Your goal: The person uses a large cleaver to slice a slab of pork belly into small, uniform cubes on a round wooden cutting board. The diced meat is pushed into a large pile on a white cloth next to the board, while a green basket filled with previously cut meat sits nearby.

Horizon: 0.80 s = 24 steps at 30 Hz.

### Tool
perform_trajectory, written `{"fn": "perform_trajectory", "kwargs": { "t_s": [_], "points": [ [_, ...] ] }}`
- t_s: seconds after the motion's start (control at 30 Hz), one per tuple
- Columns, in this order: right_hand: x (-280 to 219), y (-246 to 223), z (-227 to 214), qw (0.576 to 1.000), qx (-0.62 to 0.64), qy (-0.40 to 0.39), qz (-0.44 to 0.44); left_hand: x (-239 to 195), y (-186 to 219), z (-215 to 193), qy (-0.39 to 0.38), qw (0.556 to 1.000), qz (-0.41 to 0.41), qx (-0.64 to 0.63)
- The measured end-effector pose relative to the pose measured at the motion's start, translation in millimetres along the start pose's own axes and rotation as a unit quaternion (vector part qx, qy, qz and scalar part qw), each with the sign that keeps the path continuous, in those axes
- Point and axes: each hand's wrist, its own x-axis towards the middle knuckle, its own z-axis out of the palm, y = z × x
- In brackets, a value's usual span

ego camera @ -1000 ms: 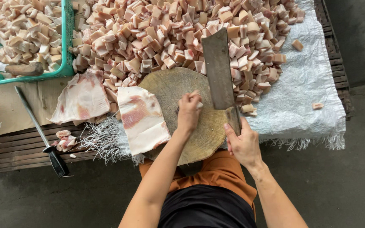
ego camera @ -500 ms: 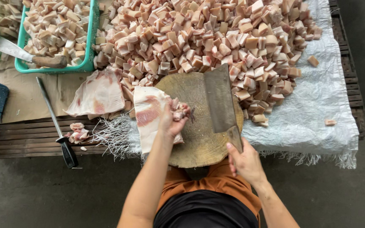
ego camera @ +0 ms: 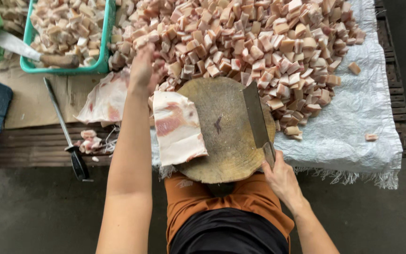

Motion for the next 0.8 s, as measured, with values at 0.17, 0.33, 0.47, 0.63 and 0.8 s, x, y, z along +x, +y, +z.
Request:
{"fn": "perform_trajectory", "kwargs": {
  "t_s": [0.17, 0.33, 0.47, 0.63, 0.8],
  "points": [
    [9.1, -21.5, -18.7, 0.985, 0.087, -0.088, 0.118, -73.2, -88.0, -103.9, 0.095, 0.844, 0.174, 0.499],
    [-6.0, -52.4, -16.5, 0.990, 0.050, -0.065, 0.114, -166.0, -124.3, -110.1, 0.062, 0.831, 0.007, 0.552],
    [-8.5, -57.2, -17.2, 0.991, 0.039, -0.063, 0.115, -191.4, -120.3, -81.6, 0.032, 0.853, -0.039, 0.519],
    [-5.7, -42.2, -17.0, 0.988, 0.076, -0.048, 0.122, -200.3, -130.5, -46.8, 0.014, 0.911, -0.043, 0.411],
    [-4.4, -32.0, -14.4, 0.985, 0.118, -0.038, 0.124, -235.8, -138.7, 32.5, 0.038, 0.974, -0.153, -0.161]
  ]
}}
